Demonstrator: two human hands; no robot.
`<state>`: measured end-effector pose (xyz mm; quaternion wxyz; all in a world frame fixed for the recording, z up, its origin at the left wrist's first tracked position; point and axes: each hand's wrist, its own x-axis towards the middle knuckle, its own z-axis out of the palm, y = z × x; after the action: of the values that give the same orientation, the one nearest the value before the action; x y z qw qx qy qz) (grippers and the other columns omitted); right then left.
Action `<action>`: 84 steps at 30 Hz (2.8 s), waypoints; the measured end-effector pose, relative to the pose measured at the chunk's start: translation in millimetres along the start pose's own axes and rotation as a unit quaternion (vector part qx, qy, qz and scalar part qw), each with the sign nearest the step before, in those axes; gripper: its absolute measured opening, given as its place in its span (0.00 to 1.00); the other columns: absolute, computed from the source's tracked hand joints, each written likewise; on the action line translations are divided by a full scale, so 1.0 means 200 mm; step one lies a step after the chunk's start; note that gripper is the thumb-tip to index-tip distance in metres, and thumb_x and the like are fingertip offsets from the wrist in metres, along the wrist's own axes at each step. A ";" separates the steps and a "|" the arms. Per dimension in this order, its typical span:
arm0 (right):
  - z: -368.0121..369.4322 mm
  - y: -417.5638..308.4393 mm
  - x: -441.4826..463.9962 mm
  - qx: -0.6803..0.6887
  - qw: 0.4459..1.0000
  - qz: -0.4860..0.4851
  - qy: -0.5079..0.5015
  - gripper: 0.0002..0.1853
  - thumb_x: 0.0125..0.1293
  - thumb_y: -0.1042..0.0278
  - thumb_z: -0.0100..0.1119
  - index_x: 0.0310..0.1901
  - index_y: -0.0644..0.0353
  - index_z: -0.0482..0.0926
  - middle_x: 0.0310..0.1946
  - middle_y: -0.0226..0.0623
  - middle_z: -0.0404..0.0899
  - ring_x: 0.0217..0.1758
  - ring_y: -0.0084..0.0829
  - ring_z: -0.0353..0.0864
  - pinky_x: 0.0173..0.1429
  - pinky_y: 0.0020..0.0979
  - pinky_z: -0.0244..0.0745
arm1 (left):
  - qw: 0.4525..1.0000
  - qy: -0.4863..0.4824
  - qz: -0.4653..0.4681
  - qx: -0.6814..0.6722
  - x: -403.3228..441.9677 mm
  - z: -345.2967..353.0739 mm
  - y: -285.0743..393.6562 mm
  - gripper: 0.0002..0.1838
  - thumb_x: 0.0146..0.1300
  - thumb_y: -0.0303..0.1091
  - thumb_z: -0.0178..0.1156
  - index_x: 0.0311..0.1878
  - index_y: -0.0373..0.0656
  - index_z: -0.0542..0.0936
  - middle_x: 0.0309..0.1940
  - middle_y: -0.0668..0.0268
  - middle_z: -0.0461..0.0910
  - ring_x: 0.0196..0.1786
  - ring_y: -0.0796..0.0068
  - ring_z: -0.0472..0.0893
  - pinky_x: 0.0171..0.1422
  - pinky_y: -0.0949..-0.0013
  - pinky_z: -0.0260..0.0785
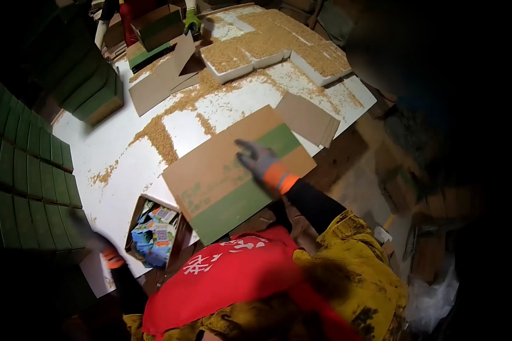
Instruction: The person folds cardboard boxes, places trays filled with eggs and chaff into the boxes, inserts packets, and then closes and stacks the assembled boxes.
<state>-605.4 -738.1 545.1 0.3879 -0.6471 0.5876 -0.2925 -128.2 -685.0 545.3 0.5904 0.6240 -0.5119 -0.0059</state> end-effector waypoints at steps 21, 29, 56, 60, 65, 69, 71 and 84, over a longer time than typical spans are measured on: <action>-1.15 0.66 0.70 0.125 0.972 -0.139 -0.142 0.17 0.63 0.71 0.59 0.54 0.63 0.77 0.44 0.36 0.82 0.49 0.28 0.79 0.55 0.30 0.73 | 0.897 -0.275 0.107 0.330 -0.31 0.90 1.55 0.25 0.61 0.40 0.60 0.61 0.42 0.73 0.52 0.55 0.78 0.57 0.54 0.74 0.65 0.57 0.62; -1.01 -0.36 0.16 -0.236 0.821 -0.519 0.024 0.44 0.52 0.46 0.67 0.69 0.52 0.60 0.70 0.46 0.56 0.75 0.51 0.48 0.75 0.52 0.40 | 0.741 -0.627 -0.240 0.025 -0.15 0.84 1.64 0.23 0.65 0.47 0.59 0.57 0.42 0.78 0.47 0.65 0.83 0.46 0.77 0.78 0.53 0.72 0.69; -1.26 -0.38 -0.05 -0.226 0.844 -0.475 -0.108 0.12 0.39 0.63 0.71 0.30 0.42 0.84 0.66 0.46 0.64 0.73 0.59 0.49 0.74 0.58 0.39 | 0.927 -0.309 -0.188 0.101 -0.08 0.70 1.54 0.20 0.58 0.39 0.62 0.49 0.40 0.70 0.26 0.56 0.79 0.27 0.68 0.80 0.32 0.66 0.74; -1.40 -0.23 -0.03 -0.069 0.886 -0.382 -0.253 0.07 0.49 0.63 0.68 0.30 0.52 0.82 0.64 0.43 0.67 0.71 0.51 0.56 0.68 0.46 0.60 | 0.968 -0.154 -0.111 0.163 -0.04 0.59 1.49 0.19 0.52 0.34 0.69 0.36 0.40 0.68 0.21 0.66 0.69 0.24 0.75 0.74 0.28 0.68 0.70; -1.20 -0.29 0.02 -0.159 0.799 -0.380 -0.438 0.26 0.56 0.60 0.67 0.57 0.50 0.74 0.63 0.40 0.68 0.69 0.48 0.61 0.68 0.41 0.63 | 0.984 -0.142 -0.072 0.082 -0.33 0.98 1.55 0.14 0.58 0.33 0.67 0.33 0.40 0.69 0.20 0.68 0.68 0.24 0.80 0.67 0.30 0.71 0.64; -0.98 -0.32 0.21 -0.054 0.781 -0.287 -0.552 0.35 0.59 0.54 0.66 0.66 0.55 0.65 0.63 0.42 0.69 0.64 0.39 0.70 0.66 0.36 0.65 | 0.912 -0.344 0.152 0.162 -0.37 1.17 1.52 0.17 0.59 0.46 0.64 0.38 0.41 0.74 0.32 0.55 0.77 0.35 0.52 0.78 0.37 0.61 0.70; -0.98 -0.23 0.25 -0.048 0.794 -0.235 -0.558 0.31 0.60 0.53 0.64 0.63 0.55 0.70 0.60 0.40 0.73 0.62 0.36 0.72 0.65 0.34 0.66 | 0.883 -0.418 0.133 0.166 -0.32 1.18 1.45 0.18 0.59 0.47 0.63 0.40 0.41 0.75 0.33 0.54 0.77 0.37 0.51 0.77 0.39 0.58 0.70; -0.92 -0.17 0.13 -0.297 0.829 -0.452 -0.140 0.41 0.56 0.43 0.60 0.69 0.49 0.59 0.69 0.48 0.54 0.74 0.51 0.48 0.76 0.51 0.38 | 0.982 -0.113 -0.146 -0.033 -0.61 0.93 1.47 0.25 0.65 0.47 0.57 0.54 0.33 0.72 0.47 0.54 0.75 0.52 0.61 0.75 0.59 0.57 0.66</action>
<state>-736.4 -793.3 668.5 0.0792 -0.9584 0.2273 -0.1532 -485.2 -677.3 635.2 0.5415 0.6674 -0.4788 -0.1793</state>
